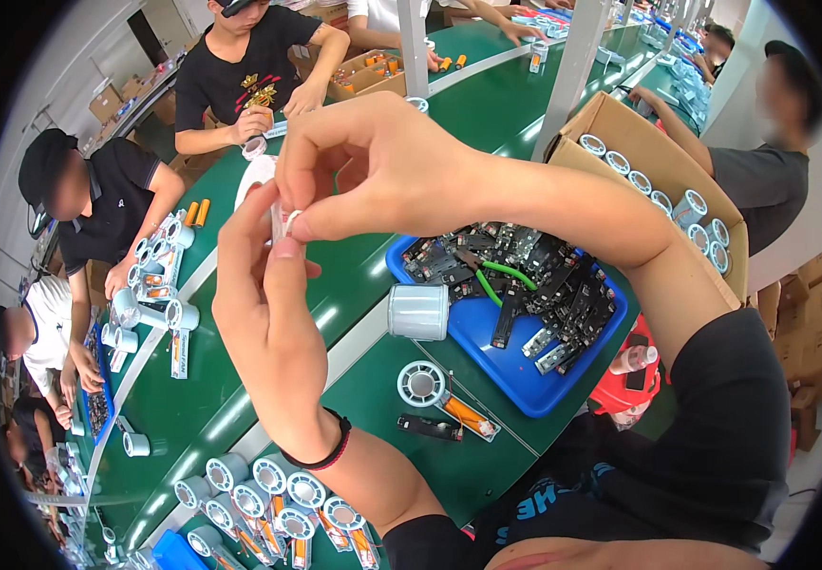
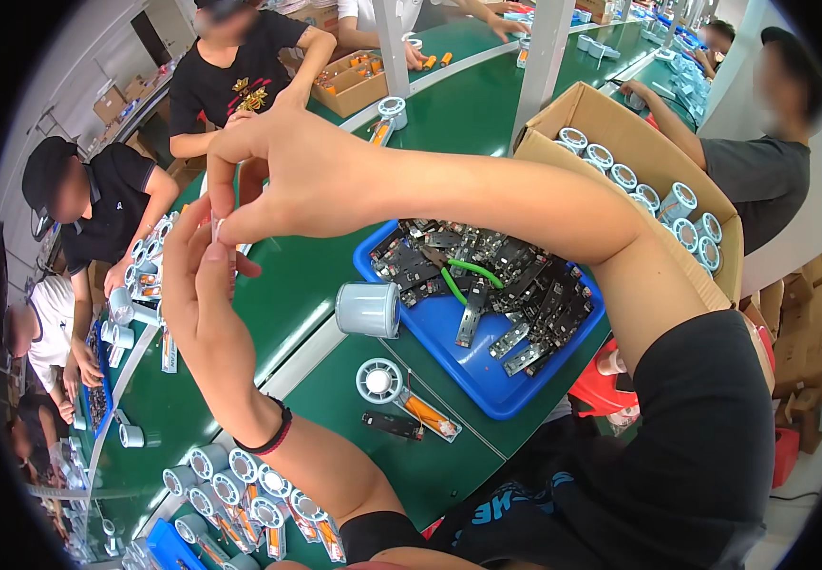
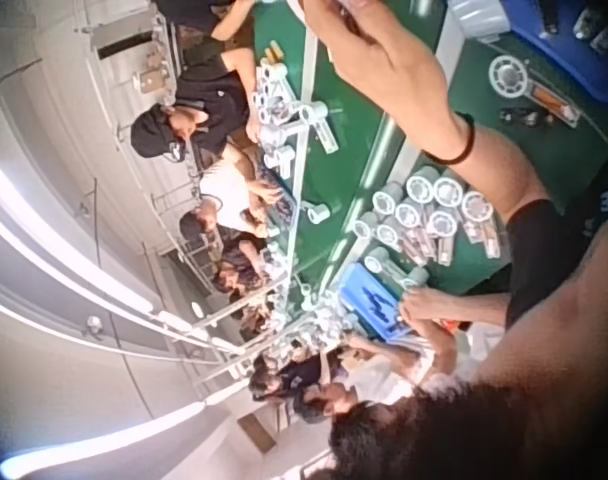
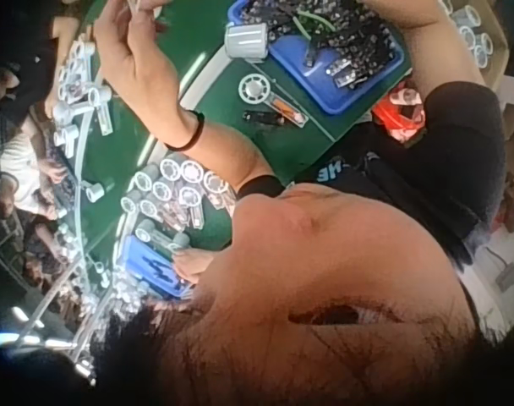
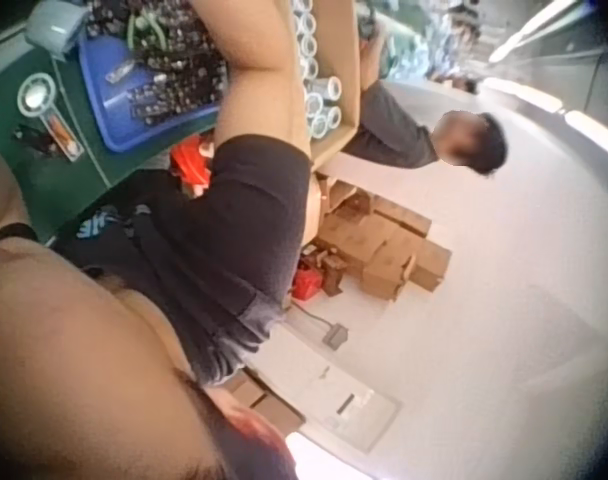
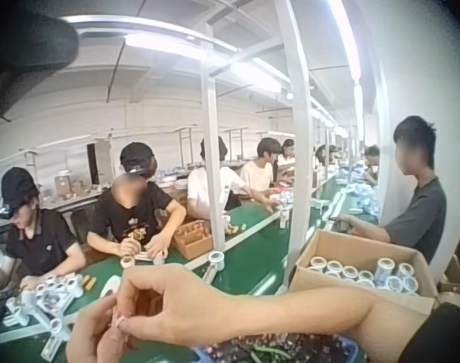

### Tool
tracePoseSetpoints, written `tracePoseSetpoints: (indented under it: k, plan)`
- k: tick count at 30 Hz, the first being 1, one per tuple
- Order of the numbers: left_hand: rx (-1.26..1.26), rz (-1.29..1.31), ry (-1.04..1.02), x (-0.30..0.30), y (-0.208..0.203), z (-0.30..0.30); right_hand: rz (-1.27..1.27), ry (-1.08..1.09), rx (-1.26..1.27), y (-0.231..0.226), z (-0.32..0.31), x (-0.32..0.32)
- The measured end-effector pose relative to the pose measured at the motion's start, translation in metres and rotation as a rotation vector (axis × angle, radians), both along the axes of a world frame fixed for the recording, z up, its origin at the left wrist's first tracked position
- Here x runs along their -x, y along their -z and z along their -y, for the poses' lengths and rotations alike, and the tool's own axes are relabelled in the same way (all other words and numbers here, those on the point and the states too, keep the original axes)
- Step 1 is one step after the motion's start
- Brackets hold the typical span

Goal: Applying adhesive tape or labels from a roll onto small electronic components arranged in a tray.

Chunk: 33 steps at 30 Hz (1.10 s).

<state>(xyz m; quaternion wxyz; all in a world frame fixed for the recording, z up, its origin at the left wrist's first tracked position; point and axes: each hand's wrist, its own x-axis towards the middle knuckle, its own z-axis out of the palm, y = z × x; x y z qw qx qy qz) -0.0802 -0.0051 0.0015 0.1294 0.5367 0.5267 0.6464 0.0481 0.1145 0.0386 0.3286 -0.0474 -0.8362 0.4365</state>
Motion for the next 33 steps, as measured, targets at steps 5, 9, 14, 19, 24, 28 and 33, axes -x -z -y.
tracePoseSetpoints:
  k: [5, 9, 14, 19, 24, 28, 33]
  plan:
    - [0.093, -0.025, -0.051, 0.004, -0.003, 0.003, -0.106, -0.02, 0.005, 0.003, 0.015, -0.007]
    - [0.049, -0.023, -0.164, 0.02, -0.004, 0.0, -0.212, -0.095, 0.201, 0.001, 0.017, -0.011]
    - [-0.144, 0.192, -0.229, 0.032, -0.001, -0.009, -0.029, 0.367, 0.286, 0.053, -0.108, 0.01]
    - [-0.193, 0.161, -0.227, 0.018, -0.007, -0.01, 0.287, 0.529, 0.303, 0.153, -0.199, 0.009]
    - [-0.195, 0.152, -0.242, 0.023, -0.009, -0.008, 0.399, 0.599, 0.214, 0.174, -0.212, 0.028]
    - [-0.184, 0.176, -0.248, 0.024, -0.008, -0.01, 0.474, 0.6, 0.145, 0.181, -0.219, 0.036]
    - [-0.19, 0.183, -0.252, 0.025, -0.01, -0.013, 0.593, 0.638, -0.021, 0.19, -0.215, 0.047]
